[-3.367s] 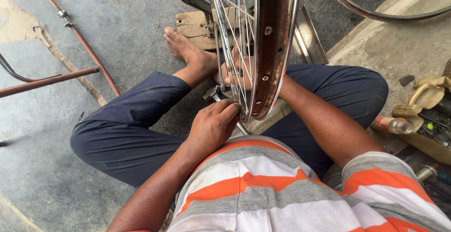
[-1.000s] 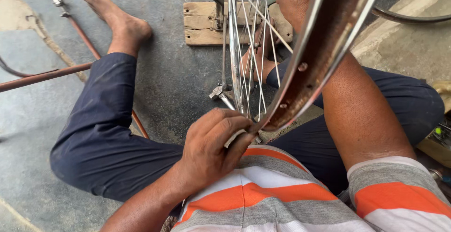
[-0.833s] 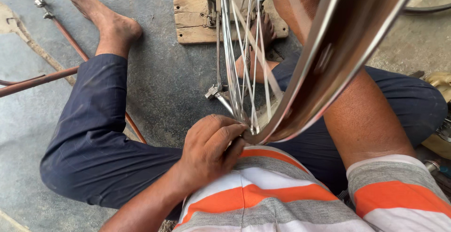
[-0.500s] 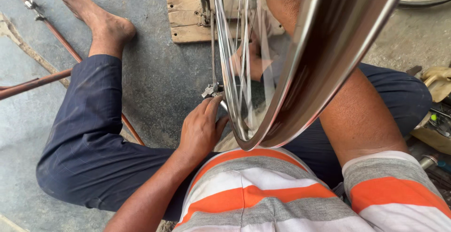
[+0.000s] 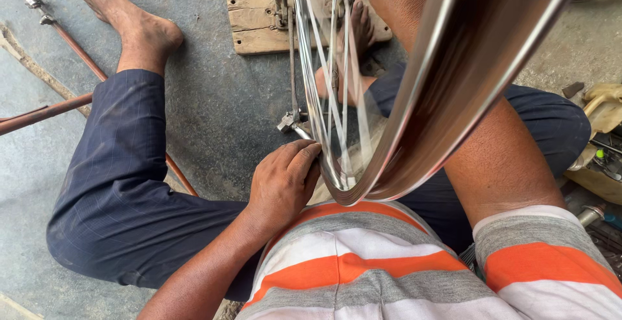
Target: The person sits on the ground and works on a bicycle wheel, using a hammer and a metal block to tap the rim. They also use a spoke wrench to tighten the spokes and adjust the wheel's alignment.
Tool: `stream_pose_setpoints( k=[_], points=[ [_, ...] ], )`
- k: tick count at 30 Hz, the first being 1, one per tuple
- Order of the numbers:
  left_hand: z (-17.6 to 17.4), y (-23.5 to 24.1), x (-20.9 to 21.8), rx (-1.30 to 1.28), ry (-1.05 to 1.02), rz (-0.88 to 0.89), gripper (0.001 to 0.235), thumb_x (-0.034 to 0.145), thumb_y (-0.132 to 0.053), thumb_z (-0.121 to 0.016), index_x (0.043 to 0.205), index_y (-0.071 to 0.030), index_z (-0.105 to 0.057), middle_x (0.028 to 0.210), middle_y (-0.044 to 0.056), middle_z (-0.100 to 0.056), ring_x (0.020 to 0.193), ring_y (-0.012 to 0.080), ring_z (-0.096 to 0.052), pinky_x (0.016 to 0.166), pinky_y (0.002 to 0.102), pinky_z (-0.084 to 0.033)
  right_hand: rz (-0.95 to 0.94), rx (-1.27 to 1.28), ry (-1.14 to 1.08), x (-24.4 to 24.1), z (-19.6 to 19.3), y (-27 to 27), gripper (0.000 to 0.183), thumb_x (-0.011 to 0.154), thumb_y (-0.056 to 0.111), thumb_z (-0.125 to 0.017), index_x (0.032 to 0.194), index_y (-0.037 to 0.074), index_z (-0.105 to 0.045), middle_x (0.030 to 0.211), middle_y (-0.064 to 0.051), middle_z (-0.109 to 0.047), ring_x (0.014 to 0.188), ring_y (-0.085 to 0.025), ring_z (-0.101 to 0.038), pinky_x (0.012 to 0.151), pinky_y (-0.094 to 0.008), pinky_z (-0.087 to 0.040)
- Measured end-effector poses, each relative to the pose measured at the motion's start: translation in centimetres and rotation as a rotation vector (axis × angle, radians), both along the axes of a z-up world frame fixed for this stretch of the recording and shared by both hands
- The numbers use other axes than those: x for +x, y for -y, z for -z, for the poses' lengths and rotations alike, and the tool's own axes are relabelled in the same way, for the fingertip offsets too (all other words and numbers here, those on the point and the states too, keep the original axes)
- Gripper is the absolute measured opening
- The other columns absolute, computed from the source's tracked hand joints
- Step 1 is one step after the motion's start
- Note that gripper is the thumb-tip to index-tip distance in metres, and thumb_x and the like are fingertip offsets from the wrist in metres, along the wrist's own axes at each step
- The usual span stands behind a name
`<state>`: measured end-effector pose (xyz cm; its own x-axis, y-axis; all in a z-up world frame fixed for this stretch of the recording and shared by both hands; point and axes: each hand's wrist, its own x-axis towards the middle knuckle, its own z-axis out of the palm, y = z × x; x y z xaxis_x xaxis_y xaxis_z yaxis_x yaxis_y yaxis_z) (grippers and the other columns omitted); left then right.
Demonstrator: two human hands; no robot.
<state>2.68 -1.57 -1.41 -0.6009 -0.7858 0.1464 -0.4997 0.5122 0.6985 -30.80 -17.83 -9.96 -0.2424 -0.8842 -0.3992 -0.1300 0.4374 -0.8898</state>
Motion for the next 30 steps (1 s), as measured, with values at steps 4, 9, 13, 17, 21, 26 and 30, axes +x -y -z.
stream_pose_setpoints(
  k=[4,9,13,17,21,26,30],
  points=[
    [-0.3,0.0,-0.1,0.005,-0.011,-0.007,0.031,0.09,-0.011,-0.074,0.119,0.0,-0.065,0.113,0.014,-0.07,0.1,0.0289,-0.072,0.085,0.041,-0.059,-0.02,0.01,-0.023,0.4,0.0,0.0,0.023,0.103,0.023,-0.056,0.108,0.005,-0.069,0.081,-0.008,-0.073,0.065,-0.016,-0.074,0.055,-0.028,-0.063],
    [-0.5,-0.1,-0.1,-0.006,-0.003,-0.012,0.032,0.09,-0.01,-0.074,0.118,0.0,-0.064,0.113,0.014,-0.07,0.1,0.0292,-0.072,0.084,0.041,-0.059,-0.068,0.026,-0.078,1.7,-0.1,0.2,0.022,0.103,0.022,-0.057,0.109,0.004,-0.068,0.082,-0.008,-0.074,0.066,-0.016,-0.074,0.055,-0.029,-0.063],
    [-0.4,-0.3,0.1,-0.011,-0.005,-0.007,0.031,0.091,-0.01,-0.074,0.119,-0.001,-0.064,0.112,0.014,-0.07,0.099,0.0285,-0.072,0.083,0.041,-0.059,-0.11,0.049,-0.129,3.1,0.2,0.1,0.021,0.102,0.021,-0.057,0.11,0.004,-0.068,0.083,-0.009,-0.074,0.067,-0.016,-0.074,0.056,-0.029,-0.063],
    [-0.1,-0.4,0.2,-0.01,-0.031,0.001,0.03,0.092,-0.01,-0.073,0.119,-0.001,-0.063,0.112,0.014,-0.07,0.099,0.028,-0.072,0.083,0.04,-0.06,-0.132,0.065,-0.155,3.7,0.2,0.0,0.021,0.102,0.02,-0.057,0.11,0.004,-0.068,0.084,-0.009,-0.074,0.068,-0.016,-0.074,0.057,-0.029,-0.063],
    [-0.5,0.0,0.0,-0.018,-0.035,0.028,0.03,0.092,-0.01,-0.074,0.119,0.0,-0.063,0.111,0.014,-0.07,0.098,0.0281,-0.072,0.083,0.04,-0.06,-0.134,0.071,-0.162,3.7,0.0,-0.3,0.021,0.101,0.019,-0.058,0.111,0.004,-0.068,0.085,-0.009,-0.074,0.069,-0.016,-0.075,0.057,-0.029,-0.063],
    [-3.7,-0.1,0.2,-0.055,-0.147,0.02,0.028,0.088,-0.008,-0.078,0.112,0.0,-0.067,0.106,0.014,-0.072,0.092,0.0263,-0.073,0.078,0.038,-0.059,-0.134,0.068,-0.159,3.8,-0.2,-0.5,0.02,0.101,0.018,-0.058,0.112,0.004,-0.067,0.086,-0.009,-0.074,0.07,-0.017,-0.075,0.058,-0.03,-0.063],
    [-6.5,-1.0,1.2,-0.083,-0.404,-0.018,0.036,0.086,-0.011,-0.086,0.113,0.001,-0.065,0.106,0.014,-0.071,0.097,0.0265,-0.074,0.081,0.035,-0.061,-0.134,0.068,-0.149,4.0,-0.2,-0.8,0.02,0.1,0.017,-0.058,0.113,0.004,-0.067,0.087,-0.01,-0.074,0.07,-0.017,-0.075,0.059,-0.03,-0.063]
  ],
)
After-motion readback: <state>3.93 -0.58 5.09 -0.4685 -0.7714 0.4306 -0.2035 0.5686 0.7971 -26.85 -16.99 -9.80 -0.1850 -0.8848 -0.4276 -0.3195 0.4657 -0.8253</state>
